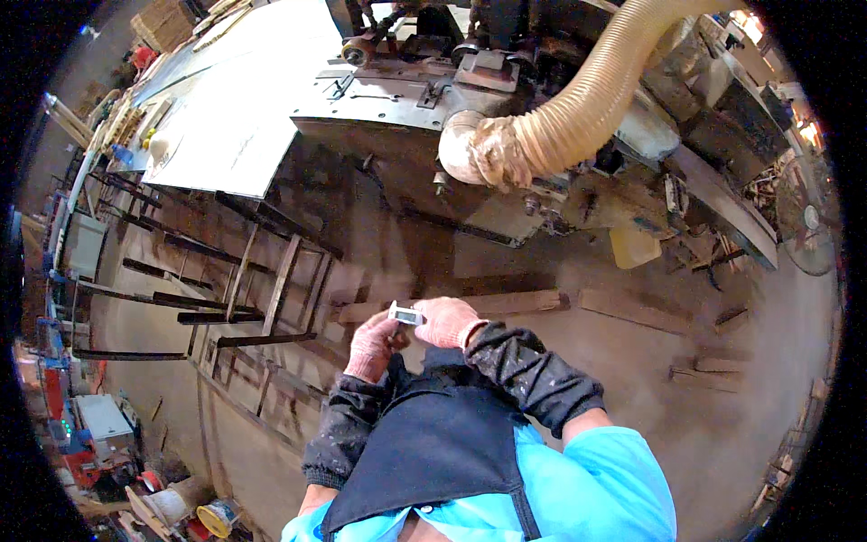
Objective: The person gathers wooden sticks from a metal table, stacks them, and places them onto a conveyor belt. The person repeats this process, moving between the table and the conveyor, while another worker is visible in the background also handling wood.
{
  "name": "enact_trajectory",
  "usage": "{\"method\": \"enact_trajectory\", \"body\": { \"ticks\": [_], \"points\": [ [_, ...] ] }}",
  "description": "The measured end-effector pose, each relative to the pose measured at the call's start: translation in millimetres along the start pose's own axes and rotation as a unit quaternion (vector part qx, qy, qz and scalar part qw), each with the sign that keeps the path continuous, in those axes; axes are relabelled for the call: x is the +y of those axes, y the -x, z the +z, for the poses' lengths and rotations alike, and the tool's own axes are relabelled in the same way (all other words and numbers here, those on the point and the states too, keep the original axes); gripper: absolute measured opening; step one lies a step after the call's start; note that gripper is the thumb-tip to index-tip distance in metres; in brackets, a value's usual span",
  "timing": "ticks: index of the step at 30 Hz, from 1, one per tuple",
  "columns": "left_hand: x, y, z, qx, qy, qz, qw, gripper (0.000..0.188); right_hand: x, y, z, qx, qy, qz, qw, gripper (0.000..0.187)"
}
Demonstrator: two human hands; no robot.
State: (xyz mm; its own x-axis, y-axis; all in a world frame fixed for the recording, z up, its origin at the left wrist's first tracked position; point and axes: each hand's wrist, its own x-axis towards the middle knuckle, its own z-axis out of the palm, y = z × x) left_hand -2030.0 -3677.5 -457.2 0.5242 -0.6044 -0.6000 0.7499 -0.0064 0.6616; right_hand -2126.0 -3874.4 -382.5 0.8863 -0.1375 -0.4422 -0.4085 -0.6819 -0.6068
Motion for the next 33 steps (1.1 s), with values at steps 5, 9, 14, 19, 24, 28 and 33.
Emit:
{"method": "enact_trajectory", "body": {
  "ticks": [5,9,14,19,24,28,33],
  "points": [
    [79.6,-33.4,23.8,0.033,-0.025,0.041,0.998,0.036,-27.6,-53.7,-61.8,-0.006,0.015,0.0,1.0,0.036],
    [128.1,-57.9,37.0,-0.014,-0.014,0.066,0.998,0.038,-36.9,-81.7,-97.4,0.04,0.014,0.001,0.999,0.036],
    [181.1,-106.2,54.2,-0.013,-0.042,0.08,0.996,0.033,-43.7,-114.9,-135.0,0.096,0.007,0.024,0.995,0.038],
    [234.8,-166.0,70.5,-0.058,-0.082,0.098,0.99,0.027,-54.0,-159.3,-178.6,0.146,0.018,0.051,0.988,0.038],
    [306.5,-241.0,90.4,-0.124,-0.104,0.091,0.983,0.028,-68.4,-215.3,-228.7,0.215,0.036,0.112,0.969,0.039],
    [371.6,-302.2,114.2,-0.17,-0.126,0.018,0.977,0.029,-83.1,-260.0,-284.4,0.211,0.037,0.18,0.96,0.057],
    [431.3,-371.4,136.3,-0.252,-0.14,-0.049,0.956,0.022,-92.0,-306.2,-333.9,0.274,0.037,0.216,0.936,0.038]
  ]
}}
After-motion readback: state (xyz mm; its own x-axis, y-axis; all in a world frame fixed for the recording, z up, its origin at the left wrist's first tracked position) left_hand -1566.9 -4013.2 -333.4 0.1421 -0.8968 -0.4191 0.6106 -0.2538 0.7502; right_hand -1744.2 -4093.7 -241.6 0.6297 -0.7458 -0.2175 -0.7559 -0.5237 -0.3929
